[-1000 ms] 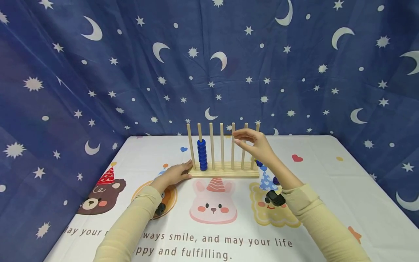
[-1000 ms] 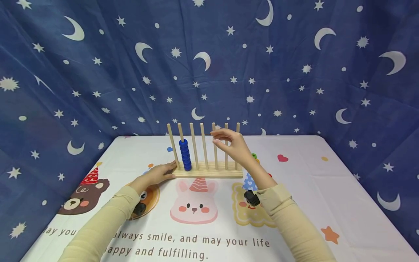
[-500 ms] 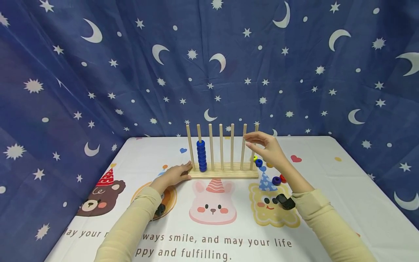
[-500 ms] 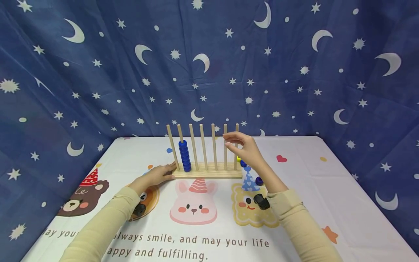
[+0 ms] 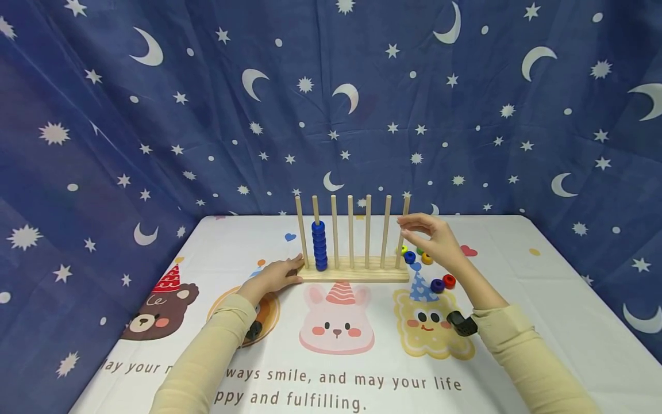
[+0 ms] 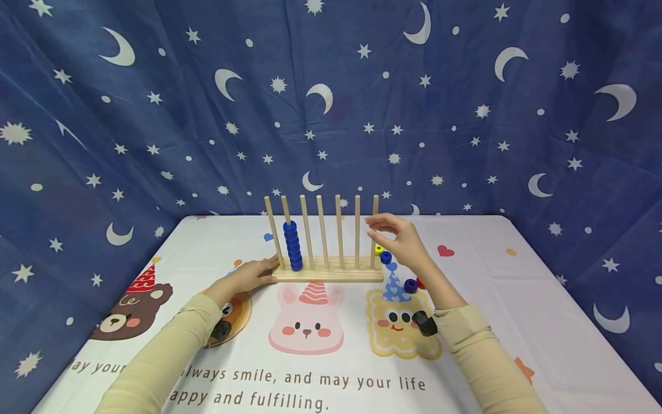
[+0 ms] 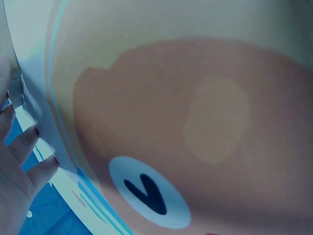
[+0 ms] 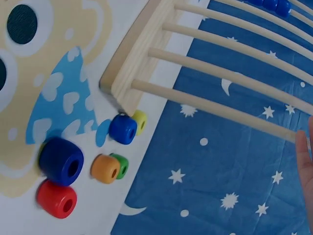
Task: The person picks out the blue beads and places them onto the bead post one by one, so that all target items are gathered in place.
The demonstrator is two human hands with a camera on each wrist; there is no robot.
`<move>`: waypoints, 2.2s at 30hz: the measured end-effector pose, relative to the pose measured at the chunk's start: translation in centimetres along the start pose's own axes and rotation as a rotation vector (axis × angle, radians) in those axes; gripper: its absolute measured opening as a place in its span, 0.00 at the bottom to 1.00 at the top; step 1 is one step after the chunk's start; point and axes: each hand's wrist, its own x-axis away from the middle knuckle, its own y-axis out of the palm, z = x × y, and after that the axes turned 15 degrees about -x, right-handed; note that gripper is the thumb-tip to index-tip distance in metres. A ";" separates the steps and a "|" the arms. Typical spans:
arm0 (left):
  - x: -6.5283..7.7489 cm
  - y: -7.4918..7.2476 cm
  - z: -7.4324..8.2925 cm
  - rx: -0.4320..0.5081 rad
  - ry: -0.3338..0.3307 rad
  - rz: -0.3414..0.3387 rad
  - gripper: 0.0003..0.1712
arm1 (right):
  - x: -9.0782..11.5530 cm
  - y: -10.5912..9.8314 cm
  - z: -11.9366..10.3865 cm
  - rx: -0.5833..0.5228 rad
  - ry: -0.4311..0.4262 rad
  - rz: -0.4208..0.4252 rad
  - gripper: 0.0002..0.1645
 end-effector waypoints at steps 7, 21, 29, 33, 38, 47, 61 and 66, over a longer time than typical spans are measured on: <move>0.0 0.1 0.0 -0.015 0.003 0.009 0.34 | 0.8 -0.8 0.6 0.068 0.027 -0.006 0.16; -0.1 0.0 0.1 -0.044 -0.017 0.013 0.33 | 1.2 -1.9 2.6 0.137 0.075 -0.048 0.16; -0.3 -0.1 0.1 -0.040 -0.015 0.020 0.32 | 0.8 -2.7 3.5 0.191 0.104 -0.072 0.15; -0.3 0.0 0.1 -0.040 -0.017 0.028 0.31 | 0.5 -2.9 4.2 0.222 0.126 -0.105 0.15; -0.3 0.1 0.1 -0.044 -0.023 0.029 0.31 | 0.2 -2.9 5.1 0.274 0.191 -0.154 0.15; -0.5 0.0 0.3 -0.056 -0.015 0.030 0.30 | 0.4 -2.8 7.1 0.305 0.270 -0.218 0.17; -0.7 0.1 0.1 -0.042 -0.021 0.027 0.13 | 0.6 -2.6 8.3 0.332 0.316 -0.252 0.21; -0.6 0.0 0.1 -0.052 -0.017 0.027 0.20 | 0.5 -2.7 8.9 0.358 0.328 -0.287 0.21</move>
